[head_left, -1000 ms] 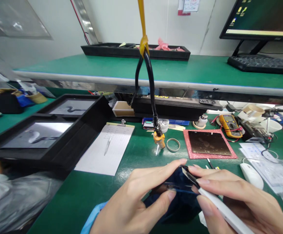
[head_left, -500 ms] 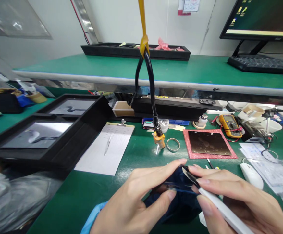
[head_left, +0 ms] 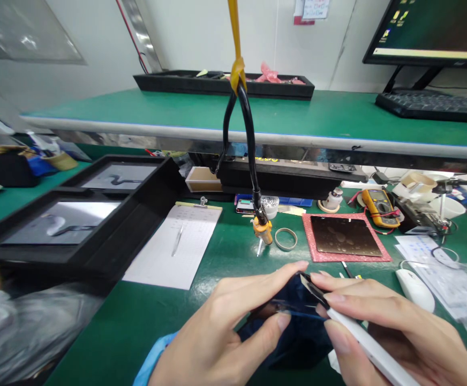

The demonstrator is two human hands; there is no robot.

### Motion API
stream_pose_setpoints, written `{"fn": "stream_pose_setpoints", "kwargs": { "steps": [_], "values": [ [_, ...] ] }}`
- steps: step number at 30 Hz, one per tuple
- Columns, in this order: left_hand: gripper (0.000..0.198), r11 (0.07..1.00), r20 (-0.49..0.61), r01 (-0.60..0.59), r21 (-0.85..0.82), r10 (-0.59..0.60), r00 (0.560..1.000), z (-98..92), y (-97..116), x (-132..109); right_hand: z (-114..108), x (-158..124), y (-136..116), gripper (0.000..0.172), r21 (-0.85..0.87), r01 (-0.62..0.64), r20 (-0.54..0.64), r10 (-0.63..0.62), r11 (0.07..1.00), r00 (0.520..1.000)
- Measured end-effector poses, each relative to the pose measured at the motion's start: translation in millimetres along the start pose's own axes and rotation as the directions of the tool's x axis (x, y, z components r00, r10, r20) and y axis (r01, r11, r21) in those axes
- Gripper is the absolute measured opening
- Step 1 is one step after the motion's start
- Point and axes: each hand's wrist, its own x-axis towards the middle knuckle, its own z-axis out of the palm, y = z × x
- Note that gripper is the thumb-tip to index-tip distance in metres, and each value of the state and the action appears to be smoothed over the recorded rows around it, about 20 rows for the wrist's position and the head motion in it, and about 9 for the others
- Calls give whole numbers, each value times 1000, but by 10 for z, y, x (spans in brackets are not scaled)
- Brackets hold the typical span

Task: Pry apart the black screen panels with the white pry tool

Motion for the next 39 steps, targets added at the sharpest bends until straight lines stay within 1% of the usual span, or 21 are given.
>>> {"fn": "stream_pose_setpoints", "kwargs": {
  "steps": [2,4,7,11,14,15,17,19,21,22,24,25,29,32,34,36,37,38,39],
  "values": [
    [96,1000,-4,2,24,-2,1000,-1,13,3,-35,31,10,9,-25,-25,34,26,999,999],
    [97,999,-5,3,33,-3,1000,1,17,2,-74,82,21,18,-49,-39,87,44,998,995],
    [97,1000,3,5,5,-5,1000,12,-10,-5,-108,153,20,23,-54,-47,111,53,997,992],
    [97,1000,6,-8,-18,8,1000,18,-40,-13,-89,139,-22,22,-43,-61,108,65,997,992],
    [97,1000,4,-7,-22,7,1000,1,-18,-13,-87,52,-55,14,-28,-59,108,62,998,992],
    [97,1000,1,-6,-21,6,1000,-5,-9,-12,-99,25,-60,16,-20,-53,131,56,998,990],
    [97,1000,-2,-5,-20,5,1000,-10,-2,-8,-147,-5,-60,26,-12,-37,189,39,999,981],
    [96,1000,-4,7,-16,-7,1000,-2,-7,-1,-226,17,-43,32,-15,-20,220,22,1000,975],
    [95,1000,-4,-8,-20,8,1000,13,-12,5,-325,90,-13,38,0,23,310,-22,1000,950],
    [95,1000,-5,-9,-18,8,1000,20,-9,8,-375,137,5,42,16,49,378,-51,999,924],
    [94,1000,-7,-12,-22,12,1000,23,11,12,-461,225,41,53,44,84,510,-95,995,855],
    [94,1000,-8,-7,-26,6,1000,20,26,13,-491,257,57,56,48,92,540,-104,995,835],
    [96,999,-19,20,-36,-20,1000,-5,76,23,-542,293,100,57,33,93,524,-96,995,847],
    [97,999,-29,0,-38,-1,1000,-9,59,31,-551,290,107,58,41,75,526,-85,996,846],
    [98,999,-22,-13,-48,11,1000,-3,30,32,-525,282,97,58,47,70,528,-84,996,845],
    [97,998,-12,-14,-66,13,1000,7,6,32,-443,246,76,54,40,64,527,-75,997,846],
    [97,997,-8,-15,-70,15,1000,12,1,33,-383,214,63,48,33,60,487,-68,998,871],
    [97,997,-11,-15,-69,14,1000,16,1,36,-320,178,50,39,27,55,403,-61,998,913],
    [97,998,-15,-5,-59,4,1000,20,7,39,-262,141,39,29,19,45,294,-48,999,954]
  ]
}}
